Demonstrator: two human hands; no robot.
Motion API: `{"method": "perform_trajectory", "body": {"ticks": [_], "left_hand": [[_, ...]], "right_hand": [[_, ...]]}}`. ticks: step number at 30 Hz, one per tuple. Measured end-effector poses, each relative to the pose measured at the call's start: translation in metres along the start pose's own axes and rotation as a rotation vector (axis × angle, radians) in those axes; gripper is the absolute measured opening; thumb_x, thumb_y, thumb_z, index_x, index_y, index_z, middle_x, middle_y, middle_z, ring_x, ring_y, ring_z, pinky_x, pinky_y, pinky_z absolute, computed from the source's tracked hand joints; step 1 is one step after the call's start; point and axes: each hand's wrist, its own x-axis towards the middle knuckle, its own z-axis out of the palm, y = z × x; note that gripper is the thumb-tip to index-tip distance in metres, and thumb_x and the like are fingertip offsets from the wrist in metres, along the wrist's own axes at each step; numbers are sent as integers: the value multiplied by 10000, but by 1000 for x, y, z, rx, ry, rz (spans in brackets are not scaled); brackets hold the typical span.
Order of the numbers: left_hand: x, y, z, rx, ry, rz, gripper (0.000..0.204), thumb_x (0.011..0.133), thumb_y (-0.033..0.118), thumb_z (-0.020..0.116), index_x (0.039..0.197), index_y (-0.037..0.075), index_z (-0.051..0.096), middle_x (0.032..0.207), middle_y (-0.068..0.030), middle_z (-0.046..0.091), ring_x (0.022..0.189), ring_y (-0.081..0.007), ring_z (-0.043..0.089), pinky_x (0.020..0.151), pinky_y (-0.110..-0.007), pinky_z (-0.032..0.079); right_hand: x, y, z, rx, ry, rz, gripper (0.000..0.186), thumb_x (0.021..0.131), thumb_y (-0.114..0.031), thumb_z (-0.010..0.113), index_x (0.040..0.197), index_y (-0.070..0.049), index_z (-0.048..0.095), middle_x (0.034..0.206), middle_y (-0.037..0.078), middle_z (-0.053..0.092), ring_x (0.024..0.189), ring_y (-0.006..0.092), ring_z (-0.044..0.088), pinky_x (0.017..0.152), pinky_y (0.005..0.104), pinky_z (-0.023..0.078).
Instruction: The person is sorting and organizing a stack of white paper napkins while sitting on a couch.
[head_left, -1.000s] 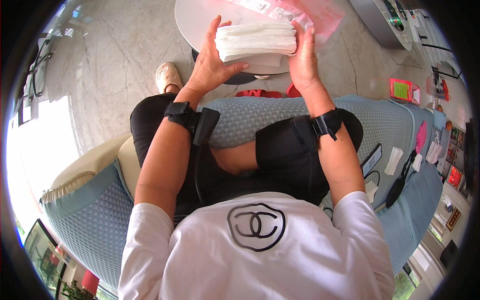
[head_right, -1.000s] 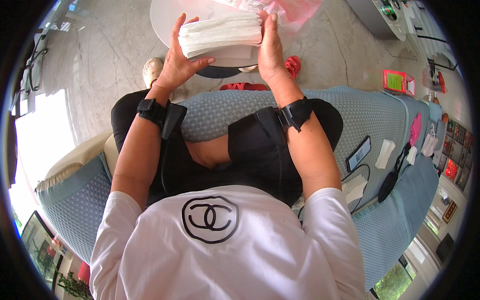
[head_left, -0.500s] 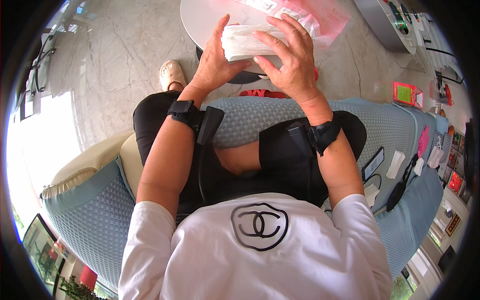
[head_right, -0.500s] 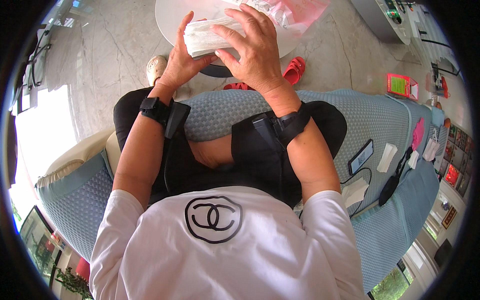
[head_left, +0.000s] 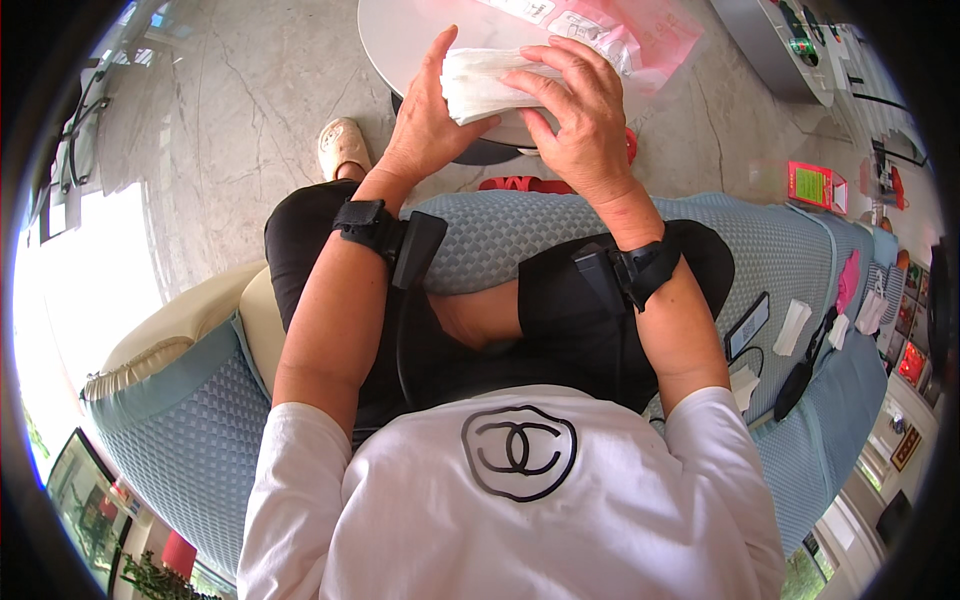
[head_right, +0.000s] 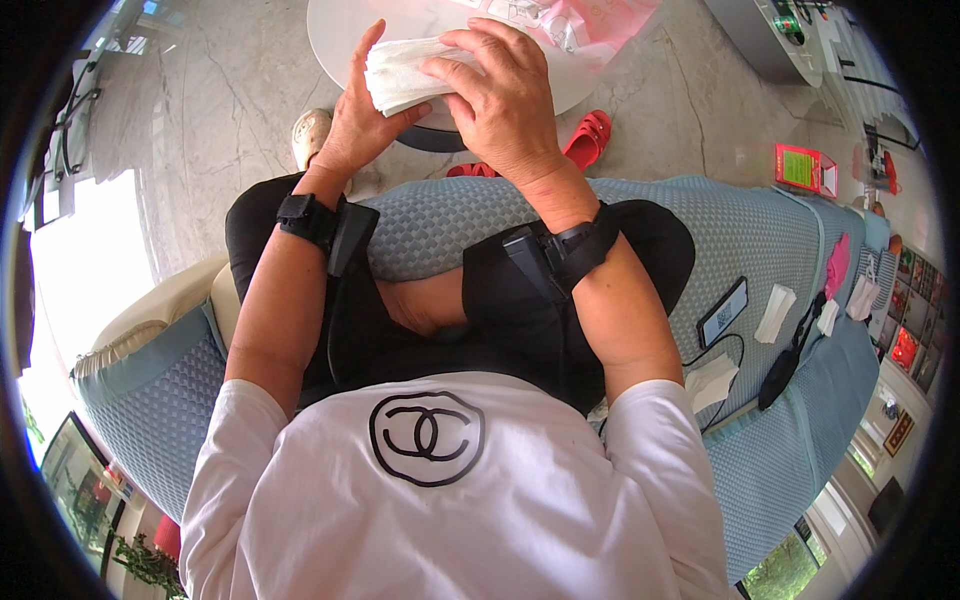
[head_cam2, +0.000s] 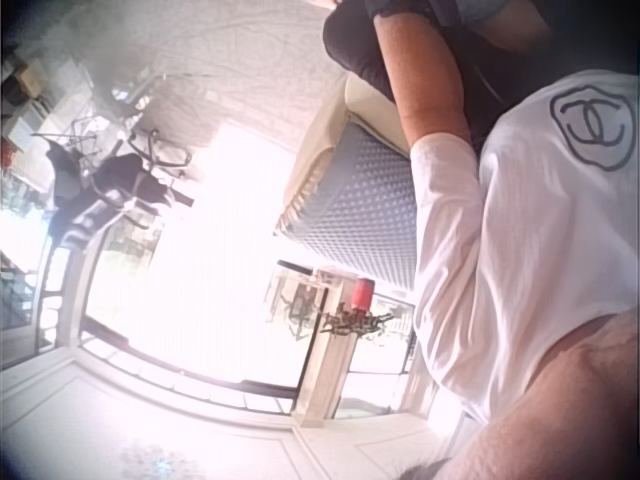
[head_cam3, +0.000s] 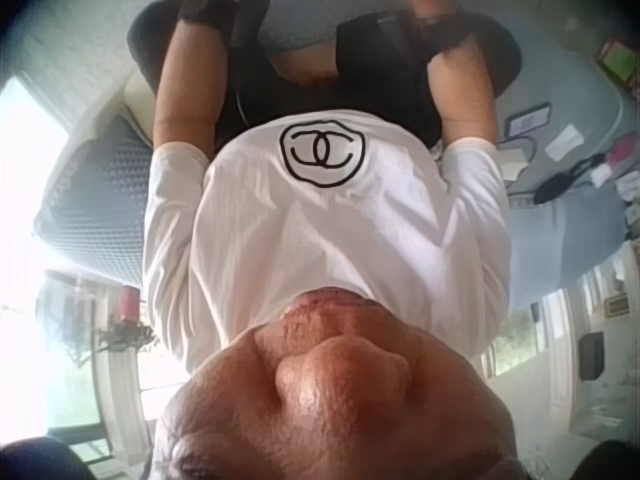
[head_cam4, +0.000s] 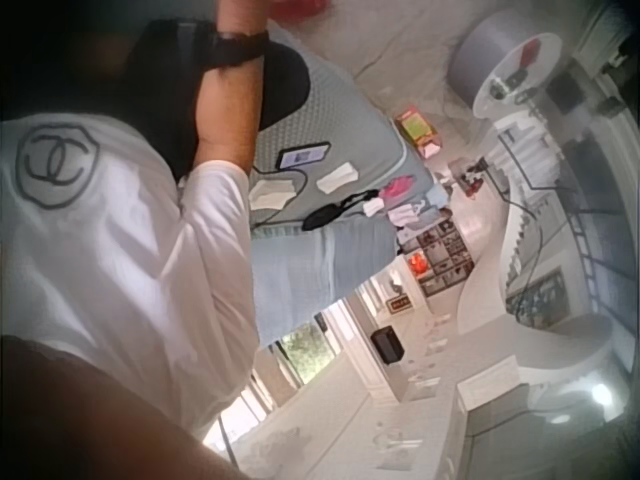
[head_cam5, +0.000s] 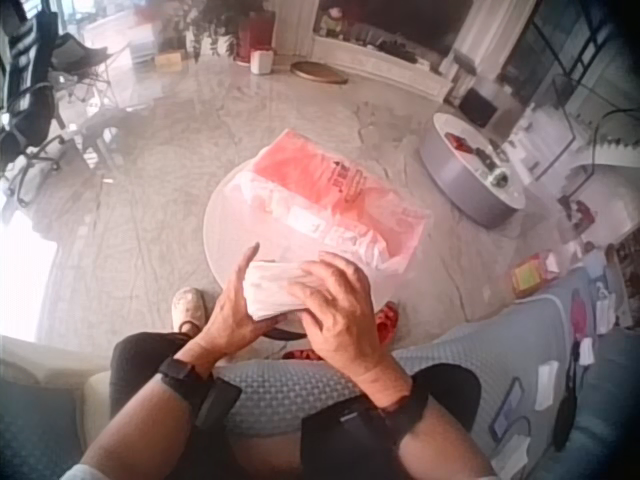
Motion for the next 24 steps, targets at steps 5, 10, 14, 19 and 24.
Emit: {"method": "perform_trajectory", "body": {"ticks": [5, 10, 14, 19, 24], "left_hand": [[1, 2, 0, 35, 14, -8, 937, 657, 114, 749, 1368, 145, 139, 1109, -139, 543, 1048, -265, 528, 880, -359, 436], [1, -1, 0, 40, 17, -12, 929, 657, 114, 750, 1367, 150, 152, 1112, -135, 542, 1049, -260, 527, 883, -357, 435], [2, 2, 0, 22, 18, -11, 924, 654, 116, 755, 1365, 150, 165, 1127, -135, 529, 1052, -255, 521, 891, -364, 431], [0, 1, -4, -72, -17, -24, 959, 621, 171, 794, 1362, 152, 185, 1145, -129, 509, 1075, -255, 499, 906, -372, 424], [0, 1, -11, -98, -46, 38, 980, 585, 243, 816, 1357, 146, 219, 1196, -135, 461, 1137, -252, 447, 956, -380, 383]], "right_hand": [[0, 3, 1, -65, 61, -60, 346, 594, -14, 670, 901, -171, 647, 983, -32, 568, 1003, 197, 485, 891, 339, 373], [2, 1, 1, -73, 88, -88, 263, 633, -25, 640, 862, -154, 654, 869, -37, 568, 884, 178, 512, 842, 335, 384], [1, 2, 0, -91, 70, -84, 247, 646, -30, 633, 862, -148, 648, 859, -37, 563, 869, 172, 510, 833, 326, 387], [1, 3, 2, -99, 77, -95, 253, 654, -28, 632, 876, -147, 635, 880, -34, 570, 887, 171, 512, 841, 327, 386], [0, 1, 1, -96, 47, -41, 309, 625, -34, 662, 912, -134, 608, 910, -19, 573, 922, 181, 510, 861, 336, 378]]}}
